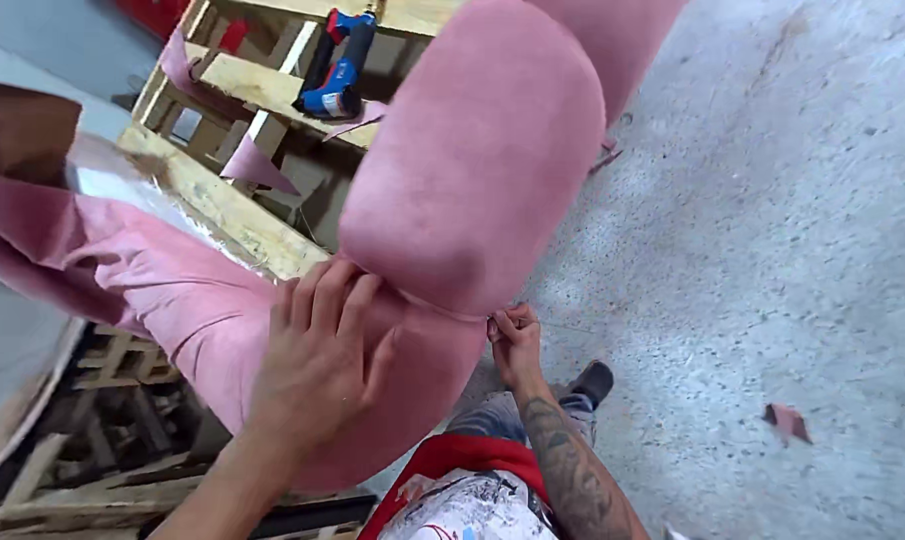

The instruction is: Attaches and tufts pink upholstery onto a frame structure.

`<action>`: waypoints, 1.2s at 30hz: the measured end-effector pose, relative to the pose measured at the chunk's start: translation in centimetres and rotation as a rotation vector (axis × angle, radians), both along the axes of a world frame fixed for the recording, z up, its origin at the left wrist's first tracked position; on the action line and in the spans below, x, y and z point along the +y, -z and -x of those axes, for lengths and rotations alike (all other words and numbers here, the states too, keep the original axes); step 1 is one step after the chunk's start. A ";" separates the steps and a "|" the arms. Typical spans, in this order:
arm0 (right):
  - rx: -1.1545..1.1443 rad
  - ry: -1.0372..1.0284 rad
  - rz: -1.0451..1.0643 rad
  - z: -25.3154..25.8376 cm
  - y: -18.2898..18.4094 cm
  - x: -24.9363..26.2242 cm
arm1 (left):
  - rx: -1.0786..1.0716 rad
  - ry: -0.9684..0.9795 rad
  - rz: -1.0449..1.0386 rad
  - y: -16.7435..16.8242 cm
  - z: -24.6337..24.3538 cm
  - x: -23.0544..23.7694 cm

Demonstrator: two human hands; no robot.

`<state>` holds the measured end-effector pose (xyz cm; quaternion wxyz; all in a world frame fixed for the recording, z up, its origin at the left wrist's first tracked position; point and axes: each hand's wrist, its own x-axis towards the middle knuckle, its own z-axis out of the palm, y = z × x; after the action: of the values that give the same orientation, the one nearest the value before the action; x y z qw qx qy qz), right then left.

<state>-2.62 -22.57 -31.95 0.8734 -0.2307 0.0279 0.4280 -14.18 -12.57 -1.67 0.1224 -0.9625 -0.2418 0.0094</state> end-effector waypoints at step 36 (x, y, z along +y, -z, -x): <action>-0.681 -0.157 0.526 -14.4 -16.0 -11.1 | -0.130 0.043 0.003 2.8 -1.6 -5.2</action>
<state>11.75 -33.66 -15.91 0.7090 -0.5747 -0.1711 0.3711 -12.60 -17.80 -4.42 0.1052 -0.9663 -0.2285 -0.0552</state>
